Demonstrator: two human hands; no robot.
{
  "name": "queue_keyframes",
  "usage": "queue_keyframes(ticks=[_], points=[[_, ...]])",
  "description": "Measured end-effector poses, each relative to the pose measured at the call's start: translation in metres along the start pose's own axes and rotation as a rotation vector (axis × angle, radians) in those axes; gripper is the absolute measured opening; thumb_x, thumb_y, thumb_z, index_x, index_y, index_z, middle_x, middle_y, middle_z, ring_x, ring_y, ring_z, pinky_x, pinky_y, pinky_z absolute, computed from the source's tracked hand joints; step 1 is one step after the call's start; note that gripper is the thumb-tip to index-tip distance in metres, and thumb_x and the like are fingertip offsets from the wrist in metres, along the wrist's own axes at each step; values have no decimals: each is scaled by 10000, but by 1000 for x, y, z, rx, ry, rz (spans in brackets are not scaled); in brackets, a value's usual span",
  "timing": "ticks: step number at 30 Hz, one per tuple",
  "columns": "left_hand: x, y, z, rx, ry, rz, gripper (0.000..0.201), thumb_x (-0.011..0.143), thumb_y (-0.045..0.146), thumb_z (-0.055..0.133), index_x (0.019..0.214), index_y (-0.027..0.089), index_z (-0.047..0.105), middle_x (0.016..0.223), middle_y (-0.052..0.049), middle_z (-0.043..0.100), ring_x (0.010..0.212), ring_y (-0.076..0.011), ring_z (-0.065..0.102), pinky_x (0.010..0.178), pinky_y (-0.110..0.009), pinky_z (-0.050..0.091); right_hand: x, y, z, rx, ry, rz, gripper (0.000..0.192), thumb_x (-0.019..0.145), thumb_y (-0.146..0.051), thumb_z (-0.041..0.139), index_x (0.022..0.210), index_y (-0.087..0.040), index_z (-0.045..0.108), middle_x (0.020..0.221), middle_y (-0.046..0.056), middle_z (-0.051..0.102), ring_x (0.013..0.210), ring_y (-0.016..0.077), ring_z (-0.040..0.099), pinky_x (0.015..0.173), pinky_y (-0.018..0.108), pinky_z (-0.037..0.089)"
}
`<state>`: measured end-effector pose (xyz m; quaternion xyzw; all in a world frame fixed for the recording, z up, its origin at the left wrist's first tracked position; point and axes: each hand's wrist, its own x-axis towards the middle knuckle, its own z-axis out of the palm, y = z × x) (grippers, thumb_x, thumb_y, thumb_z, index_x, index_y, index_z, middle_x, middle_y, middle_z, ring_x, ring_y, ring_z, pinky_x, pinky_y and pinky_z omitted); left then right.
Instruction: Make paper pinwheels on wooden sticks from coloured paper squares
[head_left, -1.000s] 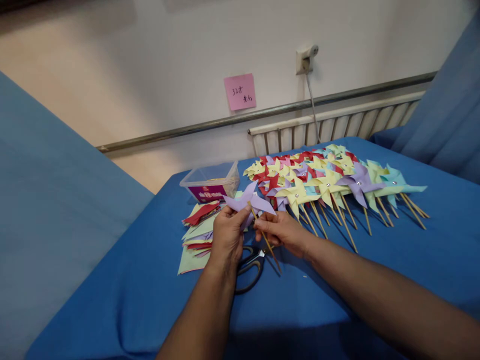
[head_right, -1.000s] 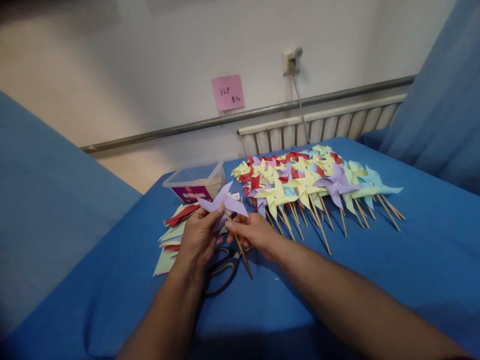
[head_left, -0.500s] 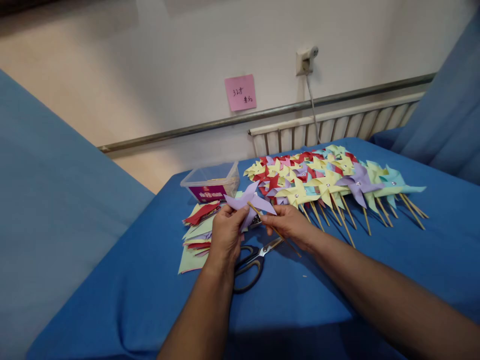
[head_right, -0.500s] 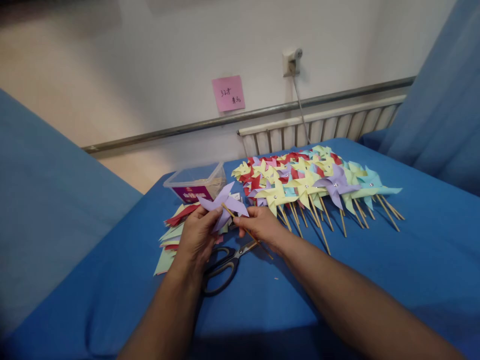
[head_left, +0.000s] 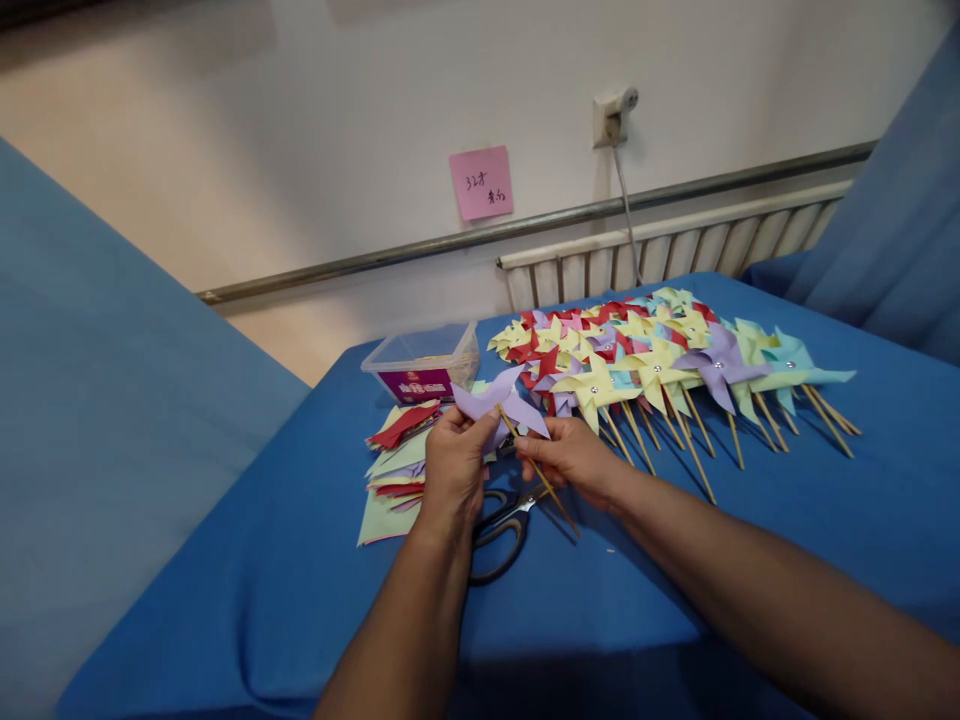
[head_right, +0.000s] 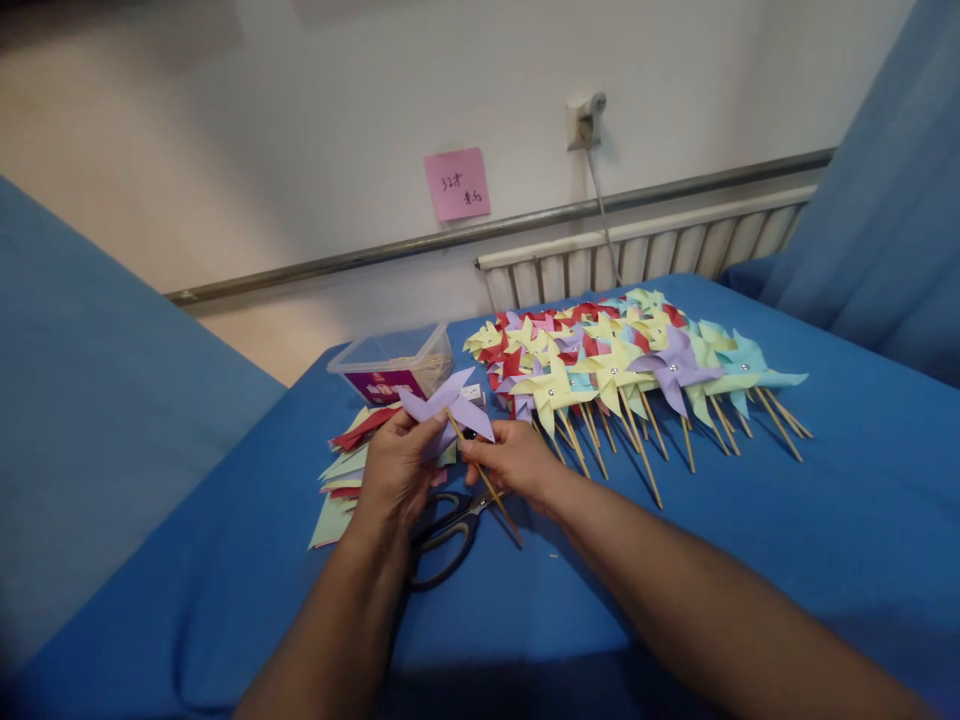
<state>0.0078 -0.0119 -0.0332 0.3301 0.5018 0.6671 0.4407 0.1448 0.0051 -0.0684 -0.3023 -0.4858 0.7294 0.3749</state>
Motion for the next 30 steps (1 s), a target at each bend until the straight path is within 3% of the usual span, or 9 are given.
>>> queue_keyframes(ticks=[16,30], points=[[0,-3,0,8,-9,18,512,455,274,879,905,117,691,841,-70,725,720,-185,653,719,-307,478,0,5,7,34,-15,-42,385,689,-507,736,687,-173,544,535,-8,628,341,44,352,366,206,220],[0,-2,-2,9,-14,34,432,496,253,854,867,117,680,804,-57,712,724,-181,643,732,-303,475,0,8,7,47,-29,-43,365,708,-487,735,724,-181,537,570,-11,637,350,40,342,372,209,214]])
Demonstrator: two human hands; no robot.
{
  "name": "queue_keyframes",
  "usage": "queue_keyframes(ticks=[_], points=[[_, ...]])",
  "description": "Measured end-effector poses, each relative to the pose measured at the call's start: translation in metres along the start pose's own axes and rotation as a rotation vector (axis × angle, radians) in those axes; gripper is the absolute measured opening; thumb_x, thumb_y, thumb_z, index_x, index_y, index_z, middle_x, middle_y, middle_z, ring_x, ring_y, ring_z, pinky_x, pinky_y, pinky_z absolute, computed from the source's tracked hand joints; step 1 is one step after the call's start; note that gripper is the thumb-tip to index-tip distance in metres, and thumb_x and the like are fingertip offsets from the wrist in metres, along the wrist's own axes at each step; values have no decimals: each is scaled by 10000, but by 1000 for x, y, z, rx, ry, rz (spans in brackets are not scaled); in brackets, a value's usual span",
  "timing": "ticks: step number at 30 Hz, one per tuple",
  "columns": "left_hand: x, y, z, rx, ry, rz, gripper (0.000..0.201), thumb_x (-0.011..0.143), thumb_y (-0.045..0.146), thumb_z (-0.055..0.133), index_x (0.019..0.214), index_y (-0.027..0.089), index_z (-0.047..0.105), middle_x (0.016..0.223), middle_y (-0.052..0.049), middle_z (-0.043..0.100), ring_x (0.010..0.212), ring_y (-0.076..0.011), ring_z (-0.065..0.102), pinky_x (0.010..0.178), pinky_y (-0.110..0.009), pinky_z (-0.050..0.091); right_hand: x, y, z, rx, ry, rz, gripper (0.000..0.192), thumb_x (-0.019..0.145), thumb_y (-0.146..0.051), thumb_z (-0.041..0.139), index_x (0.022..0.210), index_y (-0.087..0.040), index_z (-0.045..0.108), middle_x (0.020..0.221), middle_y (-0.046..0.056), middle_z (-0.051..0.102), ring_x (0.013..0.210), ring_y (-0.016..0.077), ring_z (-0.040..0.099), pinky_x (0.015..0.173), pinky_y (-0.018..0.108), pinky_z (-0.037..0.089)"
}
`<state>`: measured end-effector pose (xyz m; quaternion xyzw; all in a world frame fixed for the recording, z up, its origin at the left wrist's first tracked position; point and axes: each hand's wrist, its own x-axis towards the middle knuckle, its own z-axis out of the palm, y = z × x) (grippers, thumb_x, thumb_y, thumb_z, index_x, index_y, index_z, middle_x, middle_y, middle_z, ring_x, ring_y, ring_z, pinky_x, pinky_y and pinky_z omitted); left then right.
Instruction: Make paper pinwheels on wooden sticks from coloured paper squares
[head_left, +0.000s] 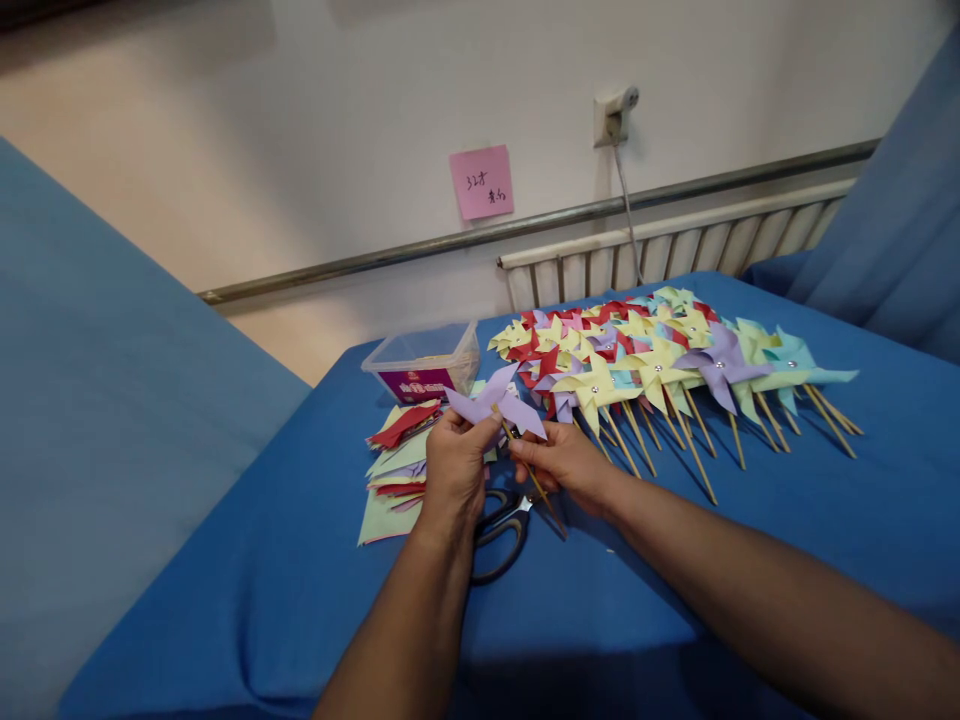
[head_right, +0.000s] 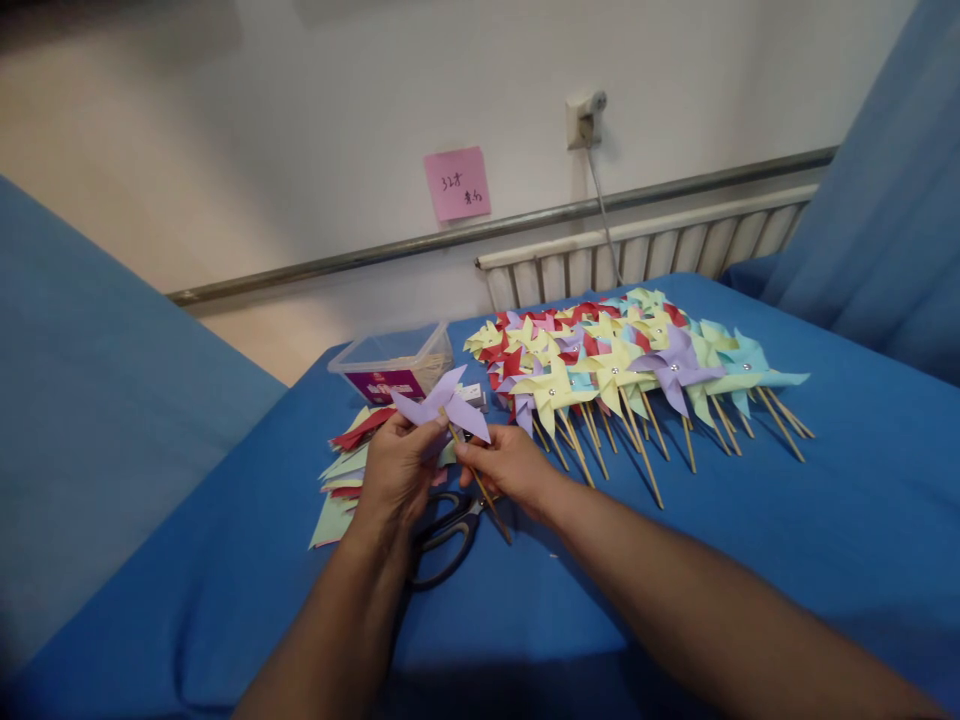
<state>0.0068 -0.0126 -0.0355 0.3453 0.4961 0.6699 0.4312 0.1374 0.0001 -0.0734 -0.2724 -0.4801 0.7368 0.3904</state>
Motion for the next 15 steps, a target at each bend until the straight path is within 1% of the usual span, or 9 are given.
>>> queue_keyframes(ticks=[4,9,12,15], points=[[0,1,-1,-19,27,16,447,489,225,855,887,121,683,837,-57,718,776,-190,652,776,-309,477,1,5,0,-5,-2,-2,345,690,-447,758,723,-181,542,596,-4,650,362,41,363,381,209,244],[1,1,-1,-61,31,10,456,502,209,855,913,117,681,871,-67,725,792,-189,659,800,-322,481,3,5,0,-11,33,-3,347,662,-428,771,704,-178,534,567,-8,639,356,40,367,378,200,238],[1,1,1,-78,19,-3,472,492,225,866,913,115,683,894,-80,730,801,-196,668,793,-321,484,2,1,0,-25,62,-16,343,656,-429,765,686,-172,540,554,-2,640,350,38,357,374,198,232],[0,3,1,-65,23,-28,435,511,238,855,891,115,683,865,-74,728,763,-181,669,764,-302,488,1,-2,1,-42,75,-24,329,661,-425,754,663,-160,558,553,6,646,347,33,347,376,195,230]])
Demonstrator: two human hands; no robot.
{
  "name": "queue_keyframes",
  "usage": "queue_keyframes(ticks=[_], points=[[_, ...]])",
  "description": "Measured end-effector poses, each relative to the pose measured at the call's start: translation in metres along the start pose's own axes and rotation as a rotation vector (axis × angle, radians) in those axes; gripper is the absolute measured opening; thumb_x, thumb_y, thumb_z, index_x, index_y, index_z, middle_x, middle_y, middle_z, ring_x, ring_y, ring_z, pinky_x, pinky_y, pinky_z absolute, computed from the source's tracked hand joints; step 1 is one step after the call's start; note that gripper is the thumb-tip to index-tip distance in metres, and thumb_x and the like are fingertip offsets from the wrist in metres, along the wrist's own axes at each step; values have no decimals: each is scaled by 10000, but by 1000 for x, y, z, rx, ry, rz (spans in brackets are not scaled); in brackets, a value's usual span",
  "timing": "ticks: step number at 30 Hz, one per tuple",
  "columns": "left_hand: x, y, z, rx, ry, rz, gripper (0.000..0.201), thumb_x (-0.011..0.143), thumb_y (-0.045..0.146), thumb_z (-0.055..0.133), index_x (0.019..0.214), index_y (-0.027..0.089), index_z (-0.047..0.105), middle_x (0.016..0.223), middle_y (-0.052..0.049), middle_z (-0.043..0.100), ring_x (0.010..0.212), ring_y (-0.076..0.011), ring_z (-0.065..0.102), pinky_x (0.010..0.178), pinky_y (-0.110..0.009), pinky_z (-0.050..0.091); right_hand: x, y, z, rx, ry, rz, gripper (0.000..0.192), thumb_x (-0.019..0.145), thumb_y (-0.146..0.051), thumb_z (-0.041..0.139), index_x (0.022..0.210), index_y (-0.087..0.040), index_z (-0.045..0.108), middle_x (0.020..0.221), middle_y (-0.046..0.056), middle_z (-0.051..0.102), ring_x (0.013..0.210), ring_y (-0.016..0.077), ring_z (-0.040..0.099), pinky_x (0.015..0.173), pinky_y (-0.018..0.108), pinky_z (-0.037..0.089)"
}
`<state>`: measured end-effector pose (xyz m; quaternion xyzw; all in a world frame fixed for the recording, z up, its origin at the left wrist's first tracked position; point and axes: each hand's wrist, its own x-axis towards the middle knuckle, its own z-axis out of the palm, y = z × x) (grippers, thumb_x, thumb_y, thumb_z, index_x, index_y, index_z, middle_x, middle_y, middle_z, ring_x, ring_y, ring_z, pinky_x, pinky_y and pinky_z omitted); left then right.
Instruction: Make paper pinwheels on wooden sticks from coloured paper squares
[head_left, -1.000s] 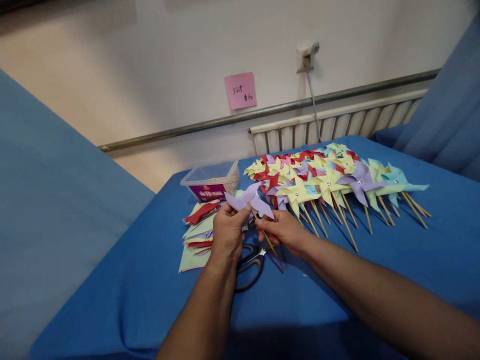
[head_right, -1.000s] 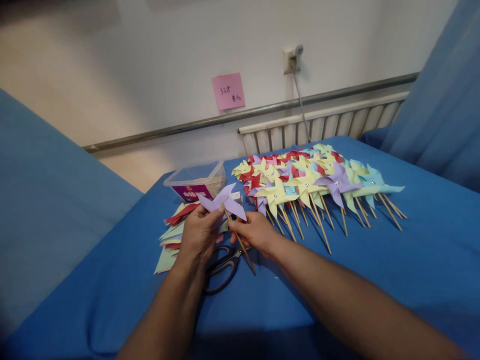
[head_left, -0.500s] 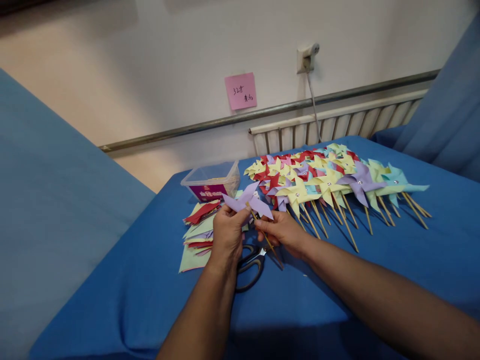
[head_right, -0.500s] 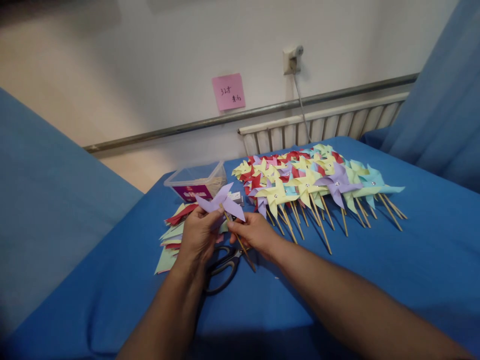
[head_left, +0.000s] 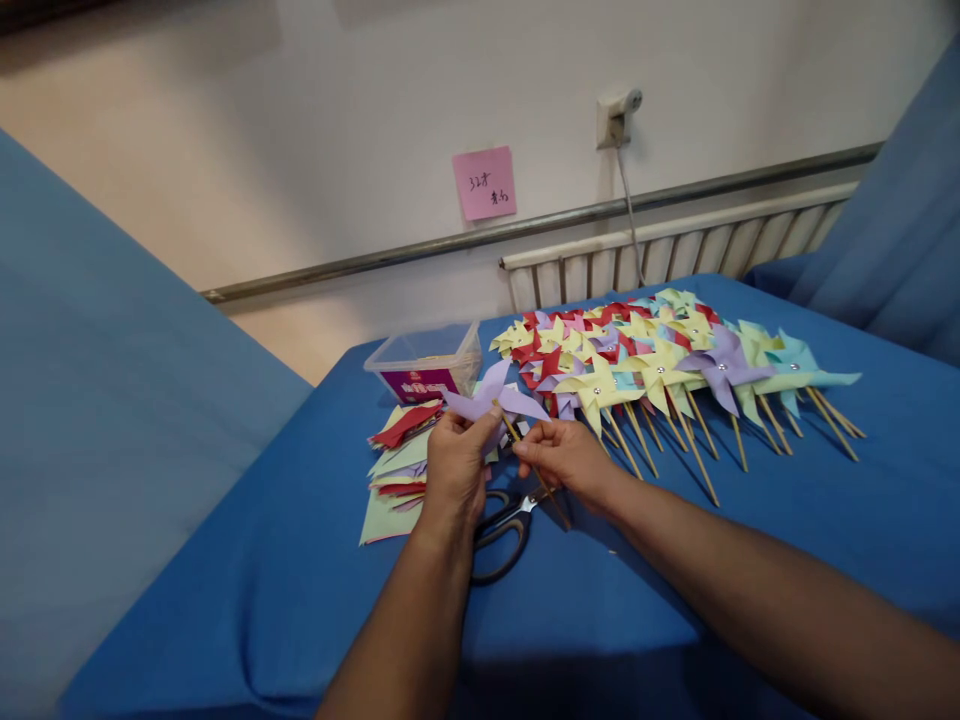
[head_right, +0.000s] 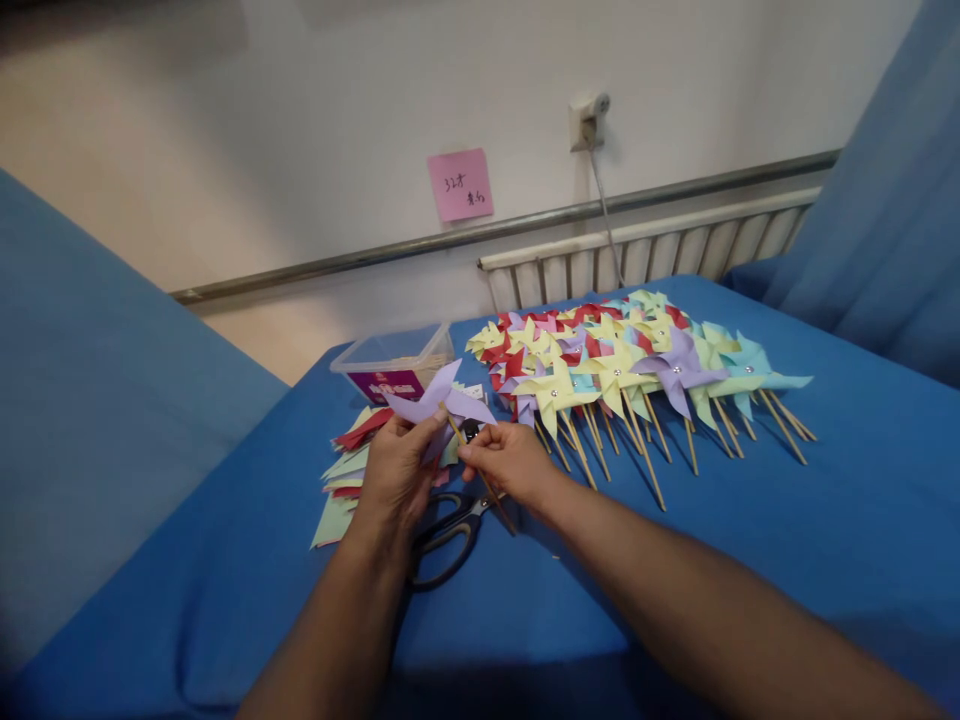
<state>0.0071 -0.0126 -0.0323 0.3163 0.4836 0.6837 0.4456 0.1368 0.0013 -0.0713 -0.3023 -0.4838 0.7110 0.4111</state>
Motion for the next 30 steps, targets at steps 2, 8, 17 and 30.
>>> queue_keyframes(ticks=[2,8,17,30], points=[[-1,2,0,-2,23,-18,395,534,235,836,875,118,677,826,-63,722,719,-168,664,731,-292,494,-1,-1,0,-8,8,-2,316,667,-415,749,659,-157,567,552,6,647,350,31,348,381,192,233],[-2,4,1,-30,71,-19,350,542,195,803,851,119,656,778,-42,712,677,-145,648,673,-256,494,-1,-1,1,-8,6,9,304,646,-385,763,658,-166,552,527,-2,640,351,36,355,388,196,221],[1,6,0,18,82,16,415,510,200,830,877,108,660,713,-21,689,584,-132,613,608,-255,483,0,-1,0,-37,2,-3,299,640,-381,760,658,-173,545,505,-12,629,345,43,354,397,210,210],[2,2,-5,-82,-42,18,256,629,248,798,821,133,674,710,-1,658,615,-104,579,594,-217,451,-3,-4,2,-149,88,-137,272,680,-397,736,639,-167,596,538,-5,642,431,72,459,464,217,334]])
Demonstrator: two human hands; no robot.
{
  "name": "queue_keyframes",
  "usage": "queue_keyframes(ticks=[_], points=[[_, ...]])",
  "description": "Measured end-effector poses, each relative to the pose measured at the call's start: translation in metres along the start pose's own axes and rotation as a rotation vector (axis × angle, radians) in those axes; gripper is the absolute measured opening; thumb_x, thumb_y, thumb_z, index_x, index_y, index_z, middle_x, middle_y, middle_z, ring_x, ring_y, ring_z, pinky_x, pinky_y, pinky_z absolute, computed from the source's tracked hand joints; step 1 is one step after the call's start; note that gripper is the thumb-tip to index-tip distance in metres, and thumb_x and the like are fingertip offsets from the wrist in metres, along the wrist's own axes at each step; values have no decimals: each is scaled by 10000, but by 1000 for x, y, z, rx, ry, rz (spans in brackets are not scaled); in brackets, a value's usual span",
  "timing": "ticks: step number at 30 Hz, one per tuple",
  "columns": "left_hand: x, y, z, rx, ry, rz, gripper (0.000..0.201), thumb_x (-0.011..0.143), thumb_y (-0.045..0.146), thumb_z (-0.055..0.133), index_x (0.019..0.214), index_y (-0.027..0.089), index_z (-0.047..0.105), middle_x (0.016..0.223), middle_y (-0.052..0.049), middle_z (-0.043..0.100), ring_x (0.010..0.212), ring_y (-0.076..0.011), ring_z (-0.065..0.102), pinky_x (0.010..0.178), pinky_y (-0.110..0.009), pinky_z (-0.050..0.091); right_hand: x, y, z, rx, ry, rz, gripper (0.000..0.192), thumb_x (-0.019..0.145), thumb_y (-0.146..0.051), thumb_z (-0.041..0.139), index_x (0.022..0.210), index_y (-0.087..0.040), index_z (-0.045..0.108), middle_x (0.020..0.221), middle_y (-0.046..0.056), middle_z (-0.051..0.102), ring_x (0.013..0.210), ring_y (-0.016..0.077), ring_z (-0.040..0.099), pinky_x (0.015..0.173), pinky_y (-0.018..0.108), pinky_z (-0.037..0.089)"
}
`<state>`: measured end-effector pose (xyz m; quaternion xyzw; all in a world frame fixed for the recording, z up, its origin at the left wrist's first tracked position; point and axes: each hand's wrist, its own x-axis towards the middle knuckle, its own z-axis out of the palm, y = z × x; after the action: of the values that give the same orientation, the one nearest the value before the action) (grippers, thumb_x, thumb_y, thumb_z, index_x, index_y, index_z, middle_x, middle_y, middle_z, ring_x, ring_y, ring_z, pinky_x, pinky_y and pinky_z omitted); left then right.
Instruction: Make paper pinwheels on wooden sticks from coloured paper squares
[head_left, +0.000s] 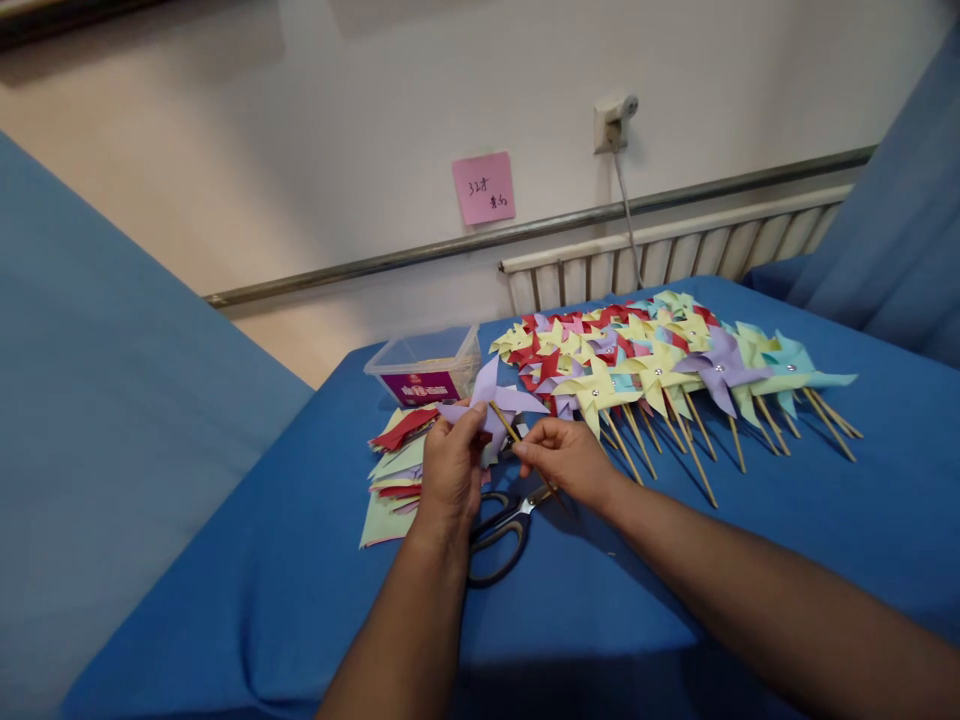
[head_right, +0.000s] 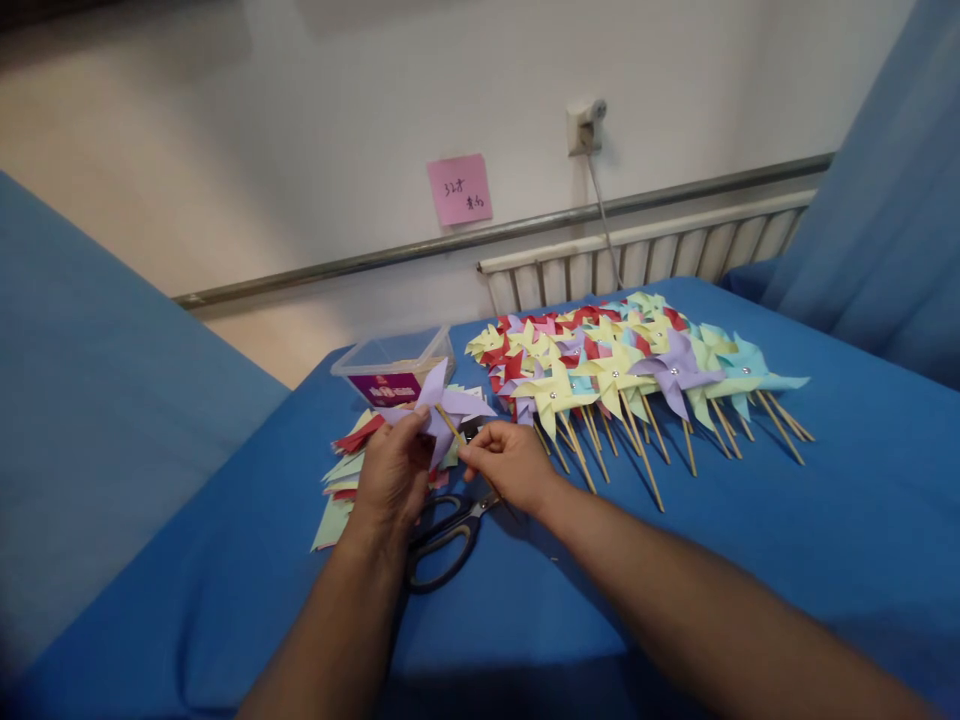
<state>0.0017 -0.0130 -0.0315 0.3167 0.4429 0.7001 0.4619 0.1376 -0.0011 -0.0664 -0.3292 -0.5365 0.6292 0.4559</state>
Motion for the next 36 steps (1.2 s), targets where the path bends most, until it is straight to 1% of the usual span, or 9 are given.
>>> queue_keyframes(ticks=[5,12,18,22,26,28,30,33,36], points=[[0,1,-1,-34,-61,10,230,714,336,743,817,138,687,742,-6,658,641,-106,575,586,-220,442,1,1,0,-10,10,-15,277,686,-415,723,642,-175,592,537,-8,642,438,82,483,474,225,355],[-2,5,4,-111,-29,-17,236,712,363,741,780,149,669,741,-1,666,677,-120,601,616,-235,456,3,0,-1,1,32,-23,261,680,-401,717,628,-179,590,534,1,639,484,101,527,507,237,382],[-4,7,5,-120,-37,-5,223,715,365,732,764,164,649,722,15,666,644,-112,604,634,-236,462,2,-3,-1,29,41,-1,273,674,-416,721,625,-183,587,521,-11,633,421,79,466,464,229,339],[-5,10,6,-141,-15,-14,268,708,419,730,731,179,614,630,38,619,603,-109,593,661,-245,472,1,-5,-1,46,37,-5,295,680,-446,715,635,-181,595,526,-12,635,411,71,445,442,221,310],[-4,12,5,-96,-89,-42,368,745,527,654,803,164,653,721,-20,671,650,-144,624,658,-266,473,1,-5,-1,57,41,-20,296,685,-443,715,628,-179,593,526,-13,628,413,67,435,447,221,309],[-3,12,4,-79,-90,-67,432,755,574,618,807,149,670,734,-44,681,649,-149,627,657,-269,472,1,-5,-1,58,46,-25,300,692,-450,710,629,-180,594,526,-14,626,415,69,432,448,221,307],[-3,11,2,-66,-58,-61,412,747,542,648,811,137,682,753,-54,690,660,-137,625,669,-255,469,1,-6,-1,56,41,-25,304,693,-454,709,630,-179,598,521,-13,621,415,72,430,446,222,302],[-1,9,2,8,20,3,312,681,377,764,865,135,693,855,-63,711,696,-109,618,661,-215,445,1,-5,-1,63,18,-11,309,703,-459,701,626,-179,596,510,-15,608,410,72,421,440,222,288],[0,8,2,80,79,52,326,632,295,803,906,155,697,978,-66,710,773,-112,633,672,-205,439,1,-3,-3,69,-4,-4,290,724,-444,692,648,-178,603,545,-14,627,399,60,388,425,217,262]])
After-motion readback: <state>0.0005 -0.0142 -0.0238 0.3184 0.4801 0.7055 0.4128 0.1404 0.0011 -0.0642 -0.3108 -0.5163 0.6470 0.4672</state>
